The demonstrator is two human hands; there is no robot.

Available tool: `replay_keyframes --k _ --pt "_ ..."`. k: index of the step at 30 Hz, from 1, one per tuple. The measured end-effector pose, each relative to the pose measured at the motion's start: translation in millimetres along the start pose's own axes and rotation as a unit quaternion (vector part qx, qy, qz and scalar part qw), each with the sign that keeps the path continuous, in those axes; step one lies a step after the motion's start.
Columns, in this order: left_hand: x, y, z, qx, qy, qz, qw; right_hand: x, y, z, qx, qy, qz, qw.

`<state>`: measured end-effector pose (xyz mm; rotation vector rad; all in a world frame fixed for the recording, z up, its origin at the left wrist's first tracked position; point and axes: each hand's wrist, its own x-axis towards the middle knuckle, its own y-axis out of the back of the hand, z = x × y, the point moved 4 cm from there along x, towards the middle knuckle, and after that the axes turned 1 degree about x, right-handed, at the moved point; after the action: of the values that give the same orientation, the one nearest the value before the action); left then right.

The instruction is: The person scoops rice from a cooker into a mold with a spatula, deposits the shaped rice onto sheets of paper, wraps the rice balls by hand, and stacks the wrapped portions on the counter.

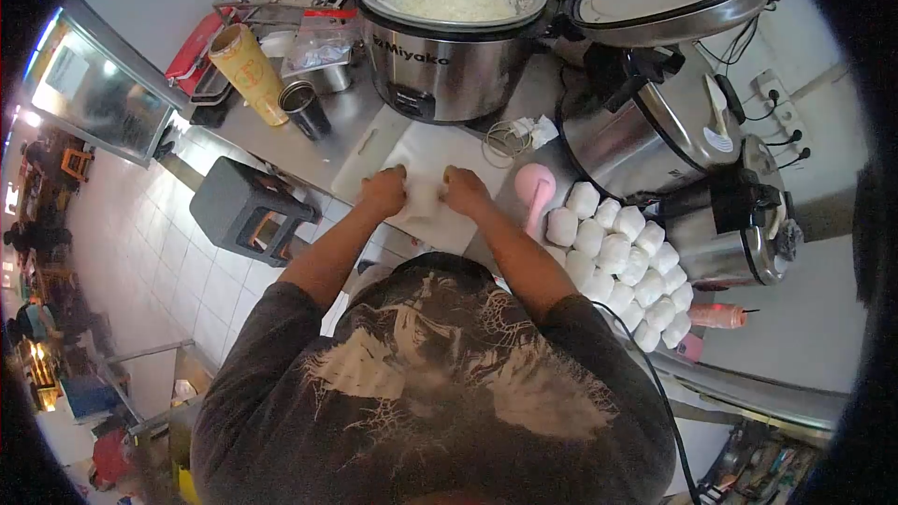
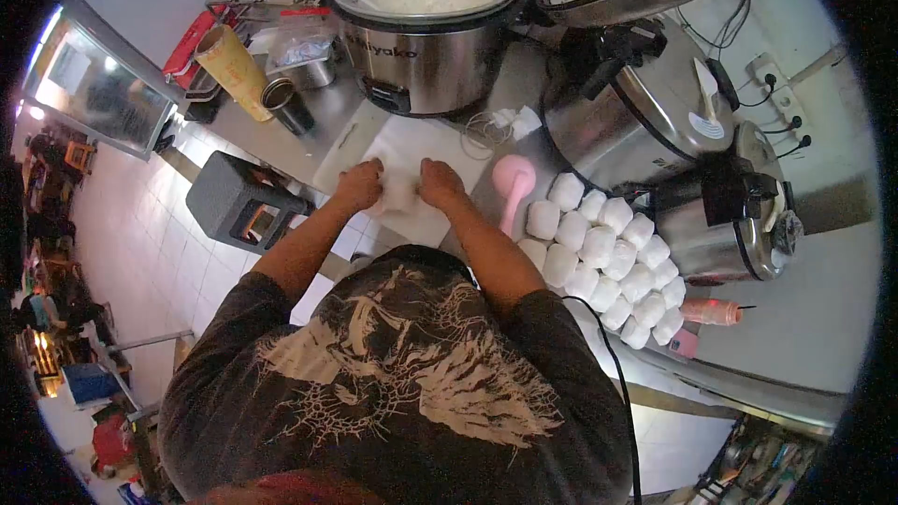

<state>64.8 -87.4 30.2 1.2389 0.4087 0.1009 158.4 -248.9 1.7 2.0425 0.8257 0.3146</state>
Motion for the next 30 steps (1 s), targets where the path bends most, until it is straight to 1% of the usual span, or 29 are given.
replay_keyframes --k 1,3,4,6,7,9,10,11,12,13,14,15,16,17,18,19,20,22,23,24,25,26,28,30 --pt "-0.2 -6.1 -0.9 0.001 -0.001 -0.001 1.0 -1.4 0.1 0.1 0.0 -0.001 0.001 1.0" --pt "1.6 -15.4 -0.5 0.075 -0.031 0.065 0.995 -6.1 -0.7 -0.9 0.026 -0.004 -0.015 1.0" --pt "-1.5 -19.3 -1.4 0.076 -0.033 0.066 0.994 -10.0 -2.2 -0.5 0.026 -0.005 -0.013 1.0" --pt "-19.7 -21.4 1.5 0.094 -0.123 0.178 0.972 -26.3 1.0 -10.8 -0.026 0.113 0.09 0.989" --pt "-30.4 -21.3 0.5 0.046 -0.183 0.227 0.955 -32.5 -0.1 -11.1 -0.026 0.11 0.09 0.99" --pt "-36.9 -28.5 -3.7 0.039 -0.184 0.231 0.955 -45.9 -5.5 -14.1 -0.068 0.18 0.108 0.975" --pt "-40.7 -31.8 -5.2 0.034 -0.184 0.237 0.953 -46.3 -13.0 -7.9 -0.068 0.178 0.103 0.976" --pt "-41.6 -34.6 -6.9 0.031 -0.181 0.235 0.954 -43.2 -18.4 0.2 -0.023 0.133 0.092 0.987" --pt "-40.2 -37.1 -9.0 0.014 -0.182 0.204 0.962 -41.2 -20.1 5.1 0.022 0.088 0.08 0.993" --pt "-40.5 -39.5 -12.2 -0.004 -0.183 0.172 0.968 -43.0 -17.6 10.0 0.023 0.088 0.076 0.993" --pt "-46.4 -39.6 -17.5 -0.005 -0.18 0.172 0.968 -46.9 -12.8 10.2 -0.017 0.182 0.056 0.982" --pt "-59.1 -32.2 -17.8 -0.023 -0.23 0.181 0.956 -51.1 -8.5 5.6 -0.056 0.275 0.037 0.959" --pt "-67.5 -26.2 -19.5 -0.041 -0.28 0.189 0.94 -54.6 -7.2 4.3 -0.056 0.276 0.037 0.959" --pt "-68.0 -20.4 -24.0 -0.041 -0.28 0.19 0.94 -62.4 -6.3 1.4 -0.03 0.298 0.035 0.953" --pt "-68.5 -20.7 -27.5 -0.029 -0.317 0.168 0.933 -67.7 -6.8 2.1 -0.005 0.32 0.032 0.947" --pt "-69.2 -21.3 -29.5 -0.017 -0.353 0.146 0.924 -68.0 -7.0 4.7 -0.005 0.321 0.03 0.947" --pt "-66.3 -22.8 -33.9 -0.018 -0.35 0.147 0.925 -68.8 -7.9 5.4 -0.014 0.339 0.031 0.94" --pt "-56.7 -29.5 -39.6 0.005 -0.346 0.102 0.933 -67.5 -4.0 2.7 -0.022 0.358 0.032 0.933" --pt "-54.1 -30.9 -42.8 0.005 -0.345 0.101 0.933 -64.0 -3.7 3.9 -0.05 0.355 -0.007 0.933" --pt "-53.4 -24.1 -40.1 -0.001 -0.334 0.079 0.939 -62.7 -4.3 4.3 -0.078 0.35 -0.045 0.932" --pt "-51.2 -18.4 -36.8 -0.007 -0.324 0.056 0.944 -62.9 -3.7 4.6 -0.079 0.348 -0.045 0.933" --pt "-49.6 -12.0 -31.2 -0.007 -0.326 0.056 0.944 -63.5 -1.6 4.0 -0.067 0.355 -0.026 0.932" --pt "-41.7 -7.7 -27.1 0.019 -0.309 0.03 0.95 -63.6 0.7 2.9 -0.057 0.363 -0.006 0.93" --pt "-26.0 -12.5 -31.0 0.013 -0.316 0.016 0.949 -60.9 3.3 4.3 0.021 0.318 0.012 0.948"
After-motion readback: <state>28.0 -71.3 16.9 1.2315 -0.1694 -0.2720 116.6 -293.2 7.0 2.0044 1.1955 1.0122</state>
